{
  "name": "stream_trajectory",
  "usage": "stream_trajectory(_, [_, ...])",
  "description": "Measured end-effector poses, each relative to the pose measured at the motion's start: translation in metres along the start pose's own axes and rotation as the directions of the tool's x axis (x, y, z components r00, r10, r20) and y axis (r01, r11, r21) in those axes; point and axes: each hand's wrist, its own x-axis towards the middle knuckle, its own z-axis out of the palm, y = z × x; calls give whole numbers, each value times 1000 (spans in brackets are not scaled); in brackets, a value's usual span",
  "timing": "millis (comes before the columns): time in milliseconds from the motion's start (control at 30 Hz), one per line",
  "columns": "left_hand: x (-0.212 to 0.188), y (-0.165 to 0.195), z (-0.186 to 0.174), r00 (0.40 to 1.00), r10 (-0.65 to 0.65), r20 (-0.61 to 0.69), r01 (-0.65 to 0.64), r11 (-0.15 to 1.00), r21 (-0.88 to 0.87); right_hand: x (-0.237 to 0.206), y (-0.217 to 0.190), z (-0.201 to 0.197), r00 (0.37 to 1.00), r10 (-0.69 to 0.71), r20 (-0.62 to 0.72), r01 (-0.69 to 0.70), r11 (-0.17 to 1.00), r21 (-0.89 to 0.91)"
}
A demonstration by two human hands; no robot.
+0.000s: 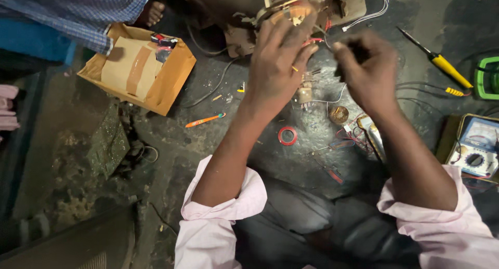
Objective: The person sits on the floor and uses pliers to strip insulation from colored wires, then connects them to terminals on a motor assembly. They twist and secure the wires by hand, handling the motor and wire bundle throughout.
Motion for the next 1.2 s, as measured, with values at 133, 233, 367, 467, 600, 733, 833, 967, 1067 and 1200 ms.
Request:
stream_trajectory(133, [-21, 2, -10, 983, -180, 15, 181, 980, -82, -9, -1, -11, 994, 14, -104, -5, 996, 89])
stream_trajectory(233, [-41, 4, -18, 949, -301, -88, 276, 934, -225, -20, -3, -15, 988, 45, -149, -31, 995, 92])
stream_trajectory(367, [-66, 3, -25, 806, -589, -49, 471, 691, -549, -44, -8, -10, 991, 15, -133, -23, 998, -61])
stream_trajectory(467, [-79, -3, -30, 709, -705, 27, 500, 475, -724, -64, -14, 4, 992, 27, -121, -32, 999, -40])
stream_trajectory(600, [-86, -19, -32, 628, -753, 198, 431, 123, -894, -89, -30, 30, 993, -44, -109, 38, 998, -52])
stream_trajectory(733, [-89, -37, -33, 603, -737, 304, 333, -113, -936, -108, -45, 57, 978, -204, -49, 186, 951, -247])
stream_trajectory(833, [-96, -45, -34, 607, -726, 323, 408, -64, -911, -114, -48, 77, 929, -369, 23, 345, 841, -417])
stream_trajectory(967, [-101, -53, -33, 668, -677, 308, 304, -129, -944, -112, -38, 99, 883, -460, 91, 417, 683, -600])
stream_trajectory(1067, [-101, -59, -30, 660, -660, 359, 269, -238, -933, -109, -26, 110, 885, -443, 142, 407, 590, -697])
stream_trajectory(1200, [-105, -63, -30, 678, -612, 406, 276, -300, -913, -100, -16, 121, 905, -390, 171, 348, 446, -825])
